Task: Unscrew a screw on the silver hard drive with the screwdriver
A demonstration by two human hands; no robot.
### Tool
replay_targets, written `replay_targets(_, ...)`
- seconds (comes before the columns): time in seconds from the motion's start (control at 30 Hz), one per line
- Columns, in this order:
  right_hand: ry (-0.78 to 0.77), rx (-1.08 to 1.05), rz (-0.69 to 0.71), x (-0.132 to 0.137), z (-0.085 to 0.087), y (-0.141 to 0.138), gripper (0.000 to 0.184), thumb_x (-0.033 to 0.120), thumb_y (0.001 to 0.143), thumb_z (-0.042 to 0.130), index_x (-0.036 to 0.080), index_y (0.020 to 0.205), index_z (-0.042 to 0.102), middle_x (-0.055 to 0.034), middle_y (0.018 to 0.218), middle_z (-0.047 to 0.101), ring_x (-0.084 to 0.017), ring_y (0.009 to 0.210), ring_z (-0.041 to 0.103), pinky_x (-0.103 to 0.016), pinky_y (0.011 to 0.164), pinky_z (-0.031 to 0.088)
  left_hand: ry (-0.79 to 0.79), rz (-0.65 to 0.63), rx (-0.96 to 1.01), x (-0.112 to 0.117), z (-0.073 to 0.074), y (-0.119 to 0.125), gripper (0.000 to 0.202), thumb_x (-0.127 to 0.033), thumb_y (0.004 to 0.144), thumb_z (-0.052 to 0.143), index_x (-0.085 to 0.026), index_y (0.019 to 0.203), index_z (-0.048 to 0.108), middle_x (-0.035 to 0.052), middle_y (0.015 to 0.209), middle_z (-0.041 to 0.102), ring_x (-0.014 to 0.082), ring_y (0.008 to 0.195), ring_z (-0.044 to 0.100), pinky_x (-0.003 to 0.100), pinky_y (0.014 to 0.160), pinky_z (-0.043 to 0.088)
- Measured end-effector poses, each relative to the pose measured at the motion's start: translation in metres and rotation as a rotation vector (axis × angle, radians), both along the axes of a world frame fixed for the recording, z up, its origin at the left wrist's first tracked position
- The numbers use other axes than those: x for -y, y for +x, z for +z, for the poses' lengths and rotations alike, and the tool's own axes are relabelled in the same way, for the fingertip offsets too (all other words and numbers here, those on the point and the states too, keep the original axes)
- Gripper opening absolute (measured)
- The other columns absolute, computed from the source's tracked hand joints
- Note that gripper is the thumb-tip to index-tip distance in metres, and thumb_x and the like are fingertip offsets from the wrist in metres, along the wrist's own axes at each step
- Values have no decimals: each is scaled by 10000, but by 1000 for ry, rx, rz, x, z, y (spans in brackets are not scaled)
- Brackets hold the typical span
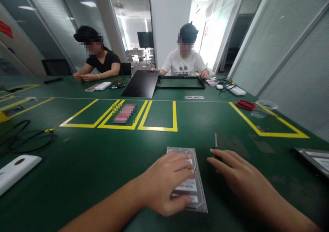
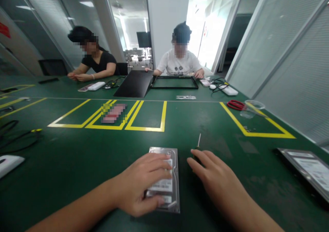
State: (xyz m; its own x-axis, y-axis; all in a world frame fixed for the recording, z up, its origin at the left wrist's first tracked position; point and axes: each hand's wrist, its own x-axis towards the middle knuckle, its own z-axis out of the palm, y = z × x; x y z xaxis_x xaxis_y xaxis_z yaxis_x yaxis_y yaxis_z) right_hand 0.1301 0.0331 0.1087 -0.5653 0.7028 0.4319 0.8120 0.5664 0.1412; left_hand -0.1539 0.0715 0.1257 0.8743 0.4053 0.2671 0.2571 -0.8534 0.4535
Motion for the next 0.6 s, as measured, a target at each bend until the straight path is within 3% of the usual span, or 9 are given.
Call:
replay_targets(0.1,28,52,3,1,-10,10,457,3,846,427,166,1167,708,-117,1285,602,-272,1099,611,-440,879,612,-5,-59,-30,3,-2,1,699,-442,782,719,-146,1385,524,125,1496,495,282,1442,373,375,1242,183)
replay_targets(0.23,20,63,-21,-3,-18,18,429,5,862,441,166,1148,718,-118,1271,609,-262,1084,613,-435,894,604,-17,-74,-74,2,-6,1,908,-564,738,730,-136,1480,429,146,1570,391,303,1470,334,403,1256,140)
replay_targets(0.4,-7,50,-50,-8,-21,28,426,4,870,442,166,1155,714,-120,1284,600,-265,1113,599,-439,914,587,-17,-71,-94,1,-6,2,891,-486,732,739,-131,1485,420,146,1574,384,276,1472,331,382,1254,139)
replay_targets(0.6,-30,72,-76,-9,-21,33,415,-5,872,446,166,1128,723,-107,1270,608,-257,1103,597,-436,919,582,-30,-61,-81,-2,-10,4,885,-513,712,732,-180,1474,429,125,1570,396,293,1454,356,431,1231,186)
